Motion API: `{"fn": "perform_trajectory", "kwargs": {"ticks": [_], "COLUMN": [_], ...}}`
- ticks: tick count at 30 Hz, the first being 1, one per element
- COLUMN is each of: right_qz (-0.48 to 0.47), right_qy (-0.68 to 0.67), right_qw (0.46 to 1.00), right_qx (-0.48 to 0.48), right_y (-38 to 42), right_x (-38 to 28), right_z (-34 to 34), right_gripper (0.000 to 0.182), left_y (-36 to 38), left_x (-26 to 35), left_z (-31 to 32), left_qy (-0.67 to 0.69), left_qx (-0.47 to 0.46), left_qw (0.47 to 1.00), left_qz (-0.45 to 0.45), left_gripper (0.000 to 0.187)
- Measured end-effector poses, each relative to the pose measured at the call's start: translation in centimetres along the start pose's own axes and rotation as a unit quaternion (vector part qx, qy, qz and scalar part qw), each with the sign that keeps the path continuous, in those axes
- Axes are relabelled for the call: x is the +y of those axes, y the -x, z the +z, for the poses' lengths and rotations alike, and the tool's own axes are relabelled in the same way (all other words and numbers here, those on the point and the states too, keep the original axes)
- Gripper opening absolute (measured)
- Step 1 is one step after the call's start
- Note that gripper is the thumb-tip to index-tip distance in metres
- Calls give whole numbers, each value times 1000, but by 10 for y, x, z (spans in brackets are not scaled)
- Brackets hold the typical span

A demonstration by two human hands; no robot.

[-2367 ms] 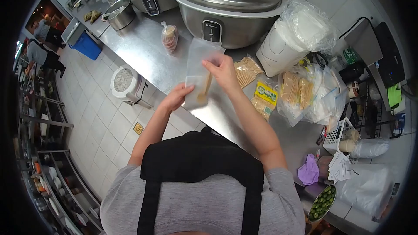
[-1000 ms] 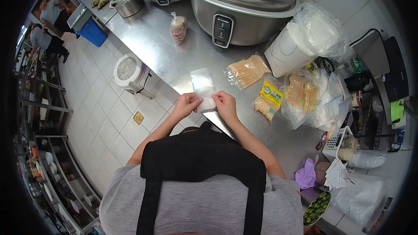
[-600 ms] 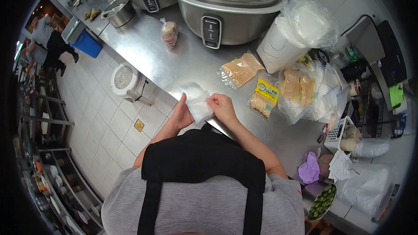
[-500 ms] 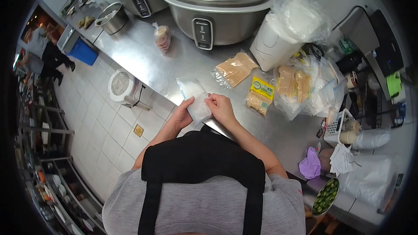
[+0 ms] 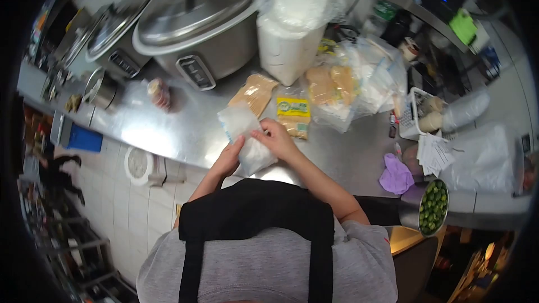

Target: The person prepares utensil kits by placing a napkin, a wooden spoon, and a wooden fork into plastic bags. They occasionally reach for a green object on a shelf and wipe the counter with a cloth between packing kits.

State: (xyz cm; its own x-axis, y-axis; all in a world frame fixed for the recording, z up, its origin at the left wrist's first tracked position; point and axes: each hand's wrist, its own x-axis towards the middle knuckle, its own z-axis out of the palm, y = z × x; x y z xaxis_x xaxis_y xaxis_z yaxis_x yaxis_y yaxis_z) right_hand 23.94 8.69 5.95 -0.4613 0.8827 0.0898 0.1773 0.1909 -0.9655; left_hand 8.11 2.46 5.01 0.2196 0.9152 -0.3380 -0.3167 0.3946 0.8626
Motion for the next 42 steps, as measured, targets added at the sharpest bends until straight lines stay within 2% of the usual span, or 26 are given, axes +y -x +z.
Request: {"fn": "perform_trajectory", "kwargs": {"ticks": [1,3,5,6,8,9,10,11,12,13,15,16,17,19,20,23,24,25,27,28,29,32,33,35,37,42], "right_qz": [15,17,-38,-5,-66,-46,-155,-215,-226,-229,-229,-166,-169,11,17,48,69,69,19,-56,-55,-219,-217,-308,-318,-362], "right_qy": [-13,-12,92,67,108,111,148,254,223,296,427,420,422,153,115,-42,-32,-32,-91,-98,-99,-168,-169,-173,-157,-55], "right_qw": [1000,1000,995,998,988,975,933,877,815,716,512,512,511,759,766,794,781,785,778,775,777,631,633,613,605,644], "right_qx": [-18,16,-22,-10,91,185,287,346,485,589,709,731,730,632,632,604,619,615,621,622,620,725,723,707,713,671], "right_y": [1,2,3,2,-10,-20,-27,-25,-23,-24,-25,-26,-28,-34,-35,-36,-37,-41,-46,-52,-56,-61,-60,-57,-55,-52], "right_x": [-4,-14,-22,-36,-43,-53,-71,-115,-141,-159,-166,-169,-170,-181,-182,-196,-199,-197,-191,-179,-178,-192,-188,-182,-174,-142], "right_z": [-5,-17,-37,-54,-116,-167,-226,-281,-318,-362,-453,-479,-505,-521,-527,-525,-528,-533,-551,-580,-578,-533,-529,-520,-508,-510], "right_gripper": [22,22,21,18,13,15,18,17,19,20,33,47,47,59,69,53,41,41,31,21,21,14,14,10,10,15], "left_y": [-3,-5,-7,-13,-19,-17,-14,-11,-6,-3,2,4,4,3,2,3,2,2,-1,-2,-1,0,1,0,-2,-4], "left_x": [1,4,6,-1,-7,0,5,10,17,19,21,21,19,18,18,21,19,17,11,10,10,14,14,11,6,7], "left_z": [3,9,17,11,0,2,3,4,7,7,8,9,9,9,9,12,11,9,8,8,10,16,16,15,13,13], "left_qy": [-6,103,114,140,178,183,159,137,135,138,147,139,142,142,145,154,160,165,167,168,169,158,155,152,179,183], "left_qx": [-23,-23,-22,-33,-46,-62,-70,-75,-76,-80,-62,-56,-57,-52,-50,-44,-40,-36,-26,-21,-17,-11,-6,0,11,-8], "left_qw": [1000,994,993,990,983,981,984,986,986,985,985,987,986,988,987,986,985,985,985,985,985,987,987,988,983,983], "left_qz": [1,-30,-11,-5,6,23,39,57,65,65,62,59,60,41,44,54,50,47,43,38,39,39,35,30,23,18], "left_gripper": [50,50,48,48,48,50,54,59,58,58,57,55,55,53,53,53,52,52,52,51,51,50,50,50,49,48]}}
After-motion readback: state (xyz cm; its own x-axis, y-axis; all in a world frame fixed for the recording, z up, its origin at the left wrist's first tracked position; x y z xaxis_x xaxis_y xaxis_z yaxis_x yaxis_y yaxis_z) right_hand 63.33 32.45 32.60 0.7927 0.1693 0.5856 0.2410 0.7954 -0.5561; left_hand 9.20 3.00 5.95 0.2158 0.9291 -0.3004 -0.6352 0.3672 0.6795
